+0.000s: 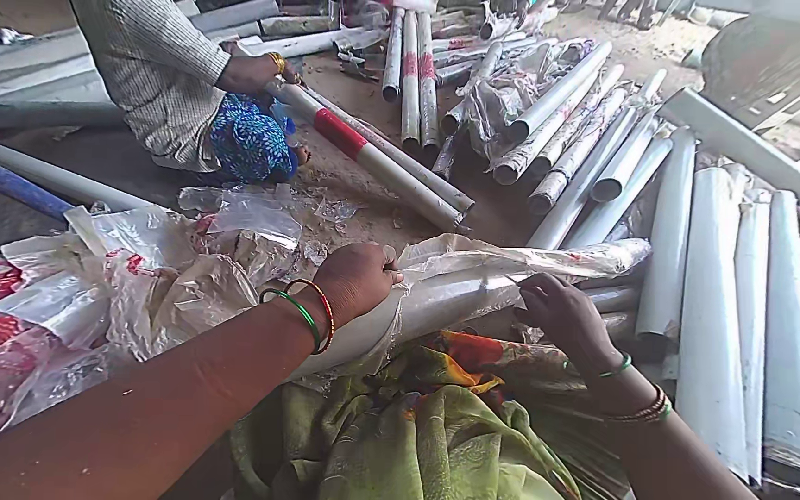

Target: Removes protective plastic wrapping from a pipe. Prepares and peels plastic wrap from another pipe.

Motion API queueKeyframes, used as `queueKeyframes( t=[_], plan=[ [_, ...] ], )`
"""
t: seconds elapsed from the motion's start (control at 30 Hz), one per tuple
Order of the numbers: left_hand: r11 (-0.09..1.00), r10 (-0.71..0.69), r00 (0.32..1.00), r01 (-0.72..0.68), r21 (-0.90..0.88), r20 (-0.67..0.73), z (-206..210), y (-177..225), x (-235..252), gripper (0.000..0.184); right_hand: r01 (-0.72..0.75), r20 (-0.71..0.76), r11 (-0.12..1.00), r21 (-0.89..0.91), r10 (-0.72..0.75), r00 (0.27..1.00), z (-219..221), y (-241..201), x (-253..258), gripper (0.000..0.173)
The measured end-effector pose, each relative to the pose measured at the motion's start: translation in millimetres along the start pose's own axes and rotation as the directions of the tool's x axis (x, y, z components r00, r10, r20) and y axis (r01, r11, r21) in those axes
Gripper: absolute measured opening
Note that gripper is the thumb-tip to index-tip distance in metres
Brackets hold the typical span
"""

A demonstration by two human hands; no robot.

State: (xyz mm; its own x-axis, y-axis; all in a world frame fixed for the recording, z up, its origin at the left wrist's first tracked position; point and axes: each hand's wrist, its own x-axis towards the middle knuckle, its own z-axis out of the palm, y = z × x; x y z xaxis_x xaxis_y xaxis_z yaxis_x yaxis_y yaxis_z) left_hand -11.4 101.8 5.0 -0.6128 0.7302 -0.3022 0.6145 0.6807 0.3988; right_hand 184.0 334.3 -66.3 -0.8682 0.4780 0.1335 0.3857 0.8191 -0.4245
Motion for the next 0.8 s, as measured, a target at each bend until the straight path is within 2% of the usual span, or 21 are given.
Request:
queueKeyframes(
  t=[0.1, 0.23, 0.33, 0.4, 0.57, 0.63, 0.73, 0.8],
  plan=[
    [1.000, -0.005, 1.000, 0.005, 0.000, -0.010, 2.5, -0.4, 1.3, 0.023, 0.089, -0.053, 0.976, 0.198, -0.080, 0.995, -5.0, -9.5, -22.8, 0.016],
    [1.000, 0.021, 0.995, -0.021, 0.001, -0.095, 5.5, 2.7, -2.7, 0.021, 0.370, -0.005, 0.852, 0.370, -0.397, 0.918, 8.9, -50.7, -26.4, 0.018],
    [0.999, 0.053, 0.987, -0.052, 0.007, -0.149, 12.3, 1.2, -7.6, 0.021, 0.513, -0.011, 0.764, 0.392, -0.554, 0.833, 24.4, -72.5, -16.6, 0.017],
    [0.997, 0.073, 0.984, -0.071, 0.019, -0.163, 15.0, 3.2, -12.3, 0.021, 0.539, -0.032, 0.755, 0.374, -0.571, 0.821, 27.7, -79.6, -14.0, 0.016],
    [0.997, 0.071, 0.987, -0.075, -0.018, -0.147, 25.4, 12.1, -32.6, 0.022, 0.475, -0.009, 0.772, 0.423, -0.520, 0.854, 24.6, -64.2, -24.5, 0.022],
    [0.995, 0.095, 0.984, -0.099, -0.019, -0.154, 29.5, 14.3, -38.7, 0.023, 0.403, 0.048, 0.772, 0.491, -0.486, 0.873, 18.6, -51.4, -31.0, 0.026],
    [0.992, 0.117, 0.978, -0.122, -0.022, -0.170, 33.0, 12.9, -39.8, 0.021, 0.167, 0.220, 0.758, 0.630, -0.381, 0.898, 10.8, -36.1, -36.9, 0.034],
    [0.994, 0.104, 0.984, -0.109, -0.025, -0.144, 31.3, 13.6, -38.1, 0.021, -0.040, 0.351, 0.685, 0.727, -0.322, 0.879, 5.6, -33.0, -36.4, 0.040]
  ],
)
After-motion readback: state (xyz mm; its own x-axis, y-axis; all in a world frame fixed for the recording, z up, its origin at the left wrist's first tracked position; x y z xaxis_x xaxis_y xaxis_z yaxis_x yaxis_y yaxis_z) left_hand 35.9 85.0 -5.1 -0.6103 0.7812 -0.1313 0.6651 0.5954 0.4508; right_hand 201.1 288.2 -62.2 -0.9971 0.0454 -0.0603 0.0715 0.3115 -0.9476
